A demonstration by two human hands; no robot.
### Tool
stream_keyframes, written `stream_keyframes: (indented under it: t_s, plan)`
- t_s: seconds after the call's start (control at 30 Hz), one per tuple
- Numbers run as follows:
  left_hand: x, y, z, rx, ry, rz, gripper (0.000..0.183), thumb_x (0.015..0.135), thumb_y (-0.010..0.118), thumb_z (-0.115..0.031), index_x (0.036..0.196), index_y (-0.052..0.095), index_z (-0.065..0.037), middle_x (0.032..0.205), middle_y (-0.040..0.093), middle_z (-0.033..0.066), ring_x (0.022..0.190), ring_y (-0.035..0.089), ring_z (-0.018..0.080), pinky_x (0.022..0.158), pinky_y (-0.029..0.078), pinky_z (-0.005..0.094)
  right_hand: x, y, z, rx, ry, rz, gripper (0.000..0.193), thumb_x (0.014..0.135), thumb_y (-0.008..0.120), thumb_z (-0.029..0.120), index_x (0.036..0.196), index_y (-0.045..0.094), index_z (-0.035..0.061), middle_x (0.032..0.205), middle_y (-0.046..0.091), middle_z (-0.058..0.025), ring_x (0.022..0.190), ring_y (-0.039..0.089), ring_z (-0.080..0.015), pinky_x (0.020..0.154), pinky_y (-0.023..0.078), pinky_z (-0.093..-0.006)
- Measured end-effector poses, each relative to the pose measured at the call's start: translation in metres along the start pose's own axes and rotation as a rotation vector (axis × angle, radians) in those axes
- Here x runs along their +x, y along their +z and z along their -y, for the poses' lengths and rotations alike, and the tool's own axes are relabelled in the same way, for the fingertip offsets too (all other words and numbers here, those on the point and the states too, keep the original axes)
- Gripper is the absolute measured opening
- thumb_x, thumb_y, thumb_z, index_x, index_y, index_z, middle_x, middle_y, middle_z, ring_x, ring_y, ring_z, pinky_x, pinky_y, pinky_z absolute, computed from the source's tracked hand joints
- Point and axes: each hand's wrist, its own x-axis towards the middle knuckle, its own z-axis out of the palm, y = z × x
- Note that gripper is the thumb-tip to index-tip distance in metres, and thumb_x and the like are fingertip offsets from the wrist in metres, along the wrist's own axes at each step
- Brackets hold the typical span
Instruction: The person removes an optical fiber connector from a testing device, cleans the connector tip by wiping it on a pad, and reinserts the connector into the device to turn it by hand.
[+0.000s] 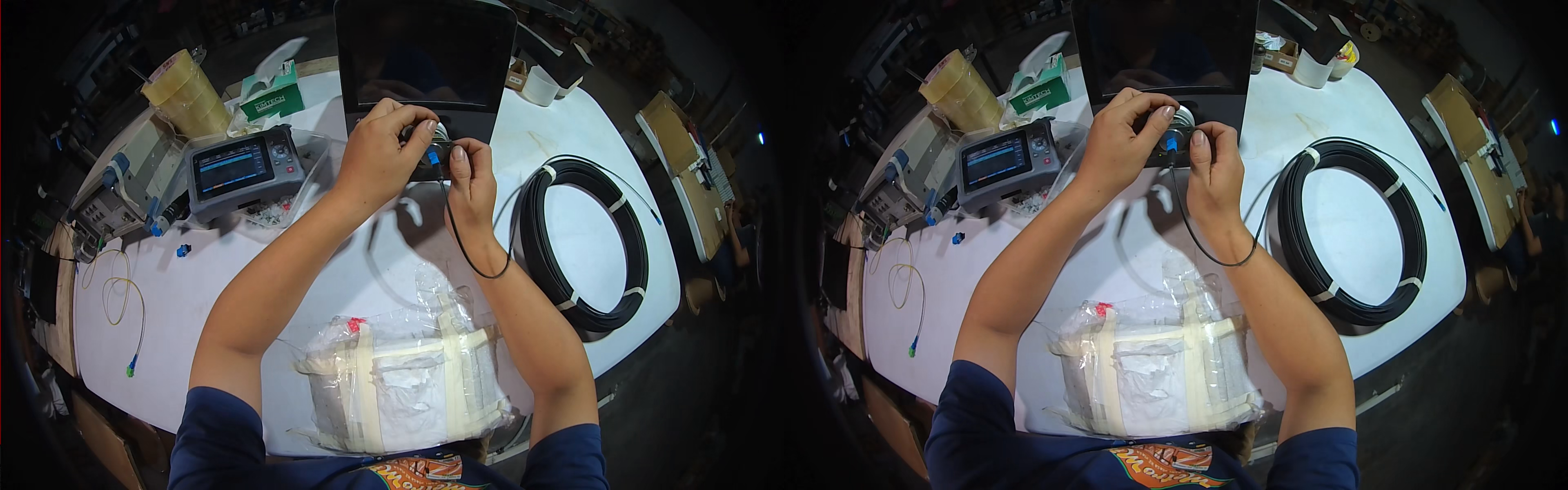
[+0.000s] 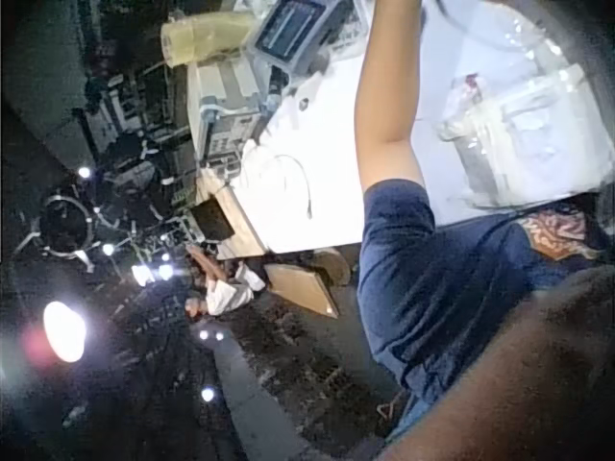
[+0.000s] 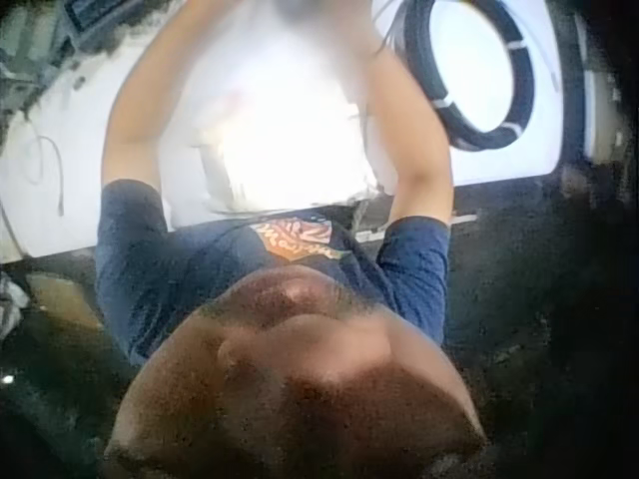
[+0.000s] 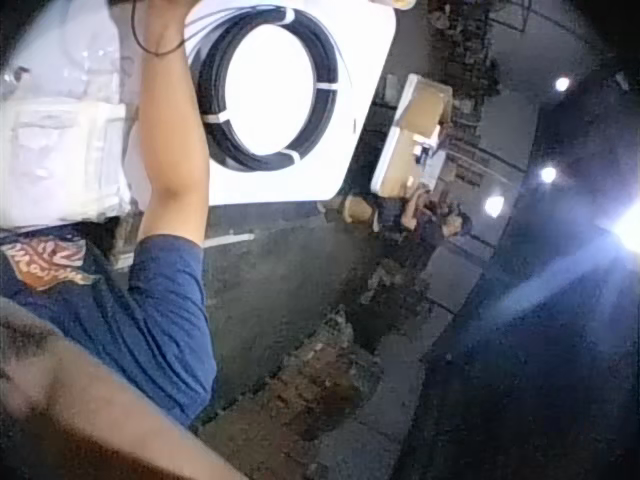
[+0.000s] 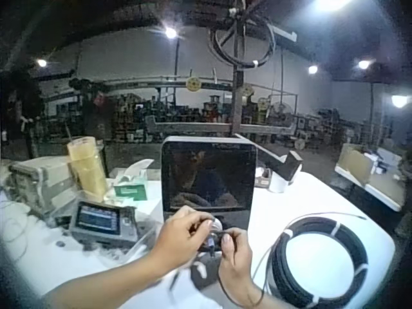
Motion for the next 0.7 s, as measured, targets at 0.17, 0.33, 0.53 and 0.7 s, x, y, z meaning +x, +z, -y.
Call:
stream_keyframes:
  t_s: [0.17, 0.33, 0.53, 0.7]
  plan:
    - [0.001, -0.002, -0.001, 0.013, -0.008, 0.005, 0.022, 0.097, 0.069, -0.025, 0.105, 0.077, -0.006, 0.091, 0.063, 0.008, 0.075, 0.063, 0.0204, 0.069, 0.051, 0.0338, 0.0, 0.001, 0.005, 0.008, 0.011, -0.014, 0.033, 0.109, 0.054, 0.032, 0.11, 0.059, -0.0006, 0.09, 0.064, -0.0074, 0.08, 0.056, -0.0137, 0.073, 0.047, -0.0288]
    - [0.001, -0.001, -0.003, 0.031, -0.029, 0.005, 0.023, 0.096, 0.071, -0.027, 0.102, 0.076, -0.005, 0.092, 0.065, 0.0088, 0.073, 0.064, 0.0203, 0.068, 0.051, 0.0333, 0.0, 0.001, 0.008, 0.041, 0.054, -0.027, 0.033, 0.11, 0.052, 0.031, 0.108, 0.058, -0.0014, 0.086, 0.063, -0.0066, 0.076, 0.055, -0.0124, 0.07, 0.047, -0.0275]
    - [0.001, -0.002, -0.003, 0.041, -0.028, 0.005, 0.023, 0.095, 0.072, -0.027, 0.101, 0.076, -0.006, 0.094, 0.067, 0.0091, 0.073, 0.066, 0.021, 0.068, 0.052, 0.0339, 0.0, 0.002, 0.011, 0.018, 0.047, -0.049, 0.033, 0.111, 0.051, 0.03, 0.107, 0.058, -0.0018, 0.085, 0.063, -0.0063, 0.076, 0.055, -0.012, 0.07, 0.047, -0.0275]
    - [0.001, -0.002, -0.003, 0.048, -0.032, 0.008, 0.024, 0.095, 0.073, -0.029, 0.101, 0.076, -0.005, 0.094, 0.068, 0.0094, 0.073, 0.066, 0.0214, 0.068, 0.053, 0.0343, 0.0, 0.002, 0.01, 0.002, 0.038, -0.053, 0.033, 0.111, 0.051, 0.03, 0.106, 0.058, -0.0019, 0.084, 0.063, -0.0059, 0.075, 0.055, -0.0118, 0.069, 0.047, -0.0283]
